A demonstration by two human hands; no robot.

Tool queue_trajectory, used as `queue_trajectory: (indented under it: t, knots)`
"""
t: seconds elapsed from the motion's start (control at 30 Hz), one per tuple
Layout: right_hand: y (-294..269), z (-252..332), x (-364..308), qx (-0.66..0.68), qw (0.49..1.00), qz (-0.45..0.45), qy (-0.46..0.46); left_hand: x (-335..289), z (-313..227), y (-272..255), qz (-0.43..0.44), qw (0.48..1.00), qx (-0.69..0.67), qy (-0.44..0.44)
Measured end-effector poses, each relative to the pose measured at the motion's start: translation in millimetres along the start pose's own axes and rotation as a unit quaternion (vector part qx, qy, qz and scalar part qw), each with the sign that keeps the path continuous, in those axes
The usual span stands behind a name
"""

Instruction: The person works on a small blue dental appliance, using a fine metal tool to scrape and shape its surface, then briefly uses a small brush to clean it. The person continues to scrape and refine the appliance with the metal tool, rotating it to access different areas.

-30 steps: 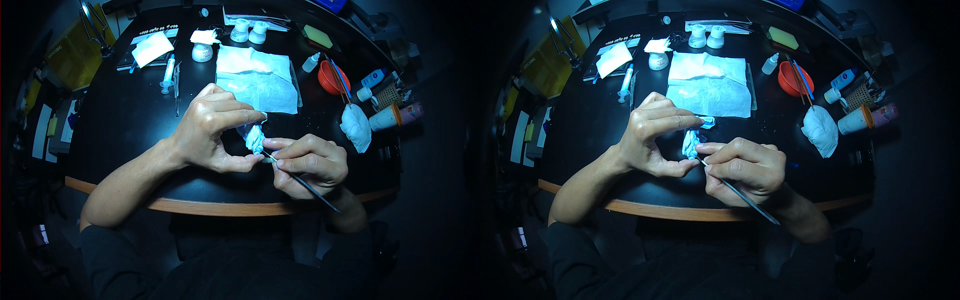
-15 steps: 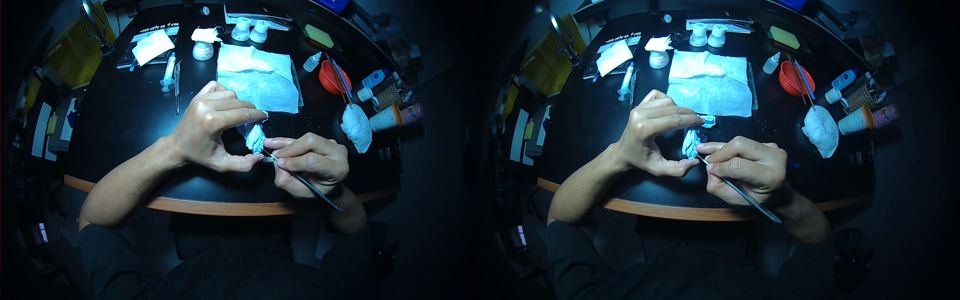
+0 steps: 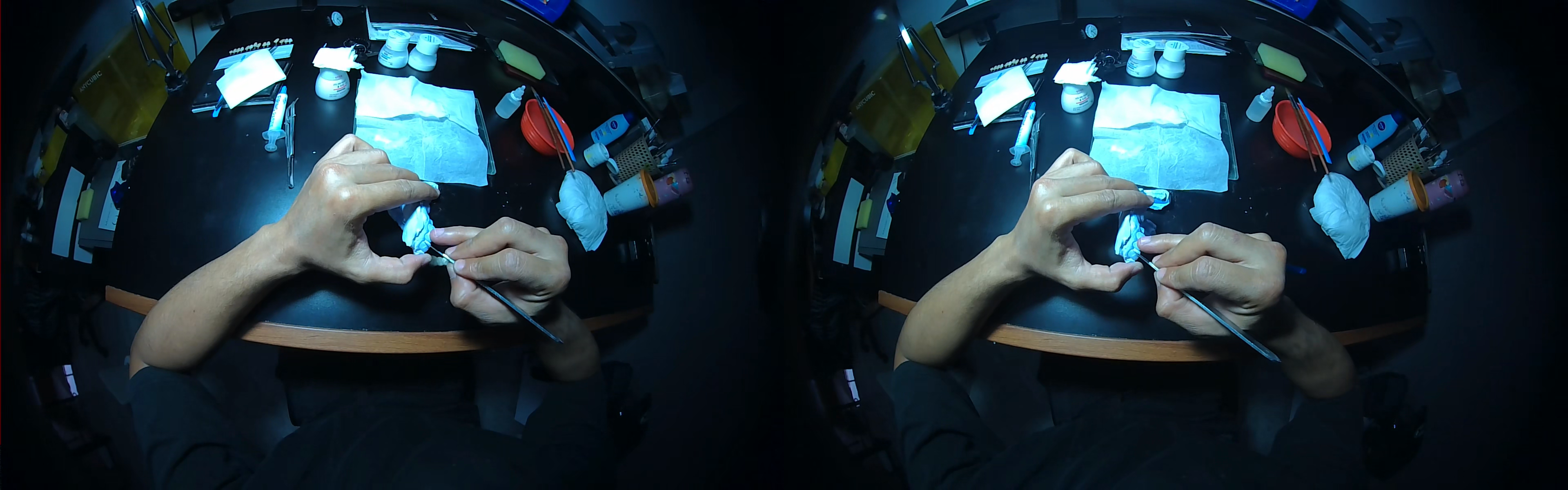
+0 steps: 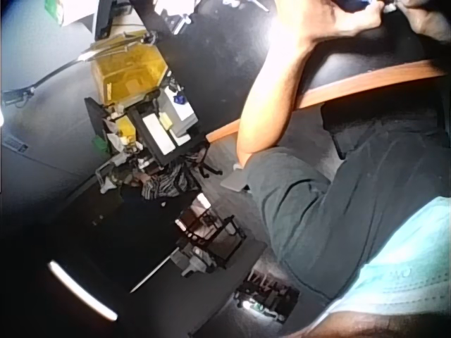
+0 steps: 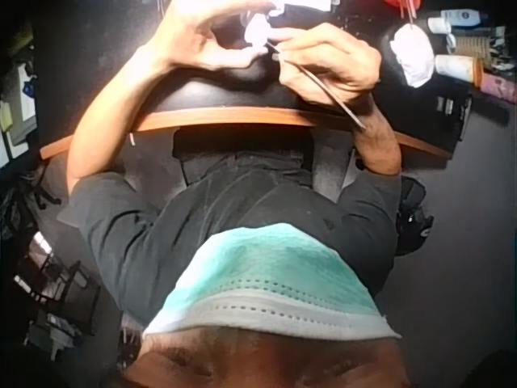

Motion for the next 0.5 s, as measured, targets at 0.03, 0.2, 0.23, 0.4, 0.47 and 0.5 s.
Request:
queue_trajectory:
  t: [0.03, 0.2, 0.23, 0.4, 0.47, 0.5]
  knots:
    - [0.3, 0.1, 0.1, -0.006, 1.0, 0.0, 0.0, 0.1, 0.2, -0.1, 0.0, 1.0, 0.0, -0.001]
    - [0.5, 0.0, 0.1, 0.0, 1.0, 0.002, -0.003, -0.5, 0.1, -0.5, 0.0, 1.0, -0.003, -0.002]
    - [0.5, 0.4, 0.1, -0.003, 1.0, 0.001, -0.004, -0.5, 0.2, -0.5, 0.0, 1.0, -0.004, -0.002]
    - [0.8, 0.3, 0.7, 0.006, 1.0, 0.001, -0.004, -1.7, 2.6, 1.9, 0.007, 1.0, -0.002, -0.004]
    - [0.7, 0.5, 0.5, 0.005, 1.0, -0.002, -0.004, -1.9, 2.8, 2.0, 0.007, 1.0, -0.003, -0.004]
    - [1.1, 0.1, 0.1, 0.003, 1.0, 0.0, -0.003, -1.9, 2.9, 2.0, 0.007, 1.0, -0.004, -0.003]
Point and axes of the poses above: each hand's wrist, its own x-axis towards the middle knuckle, its own y-axis out of the palm, z = x × y, the point moved 9 cm from there along x, towards the middle knuckle, and after that the axes turned 6 degrees about -x, right-handed, at the moved point
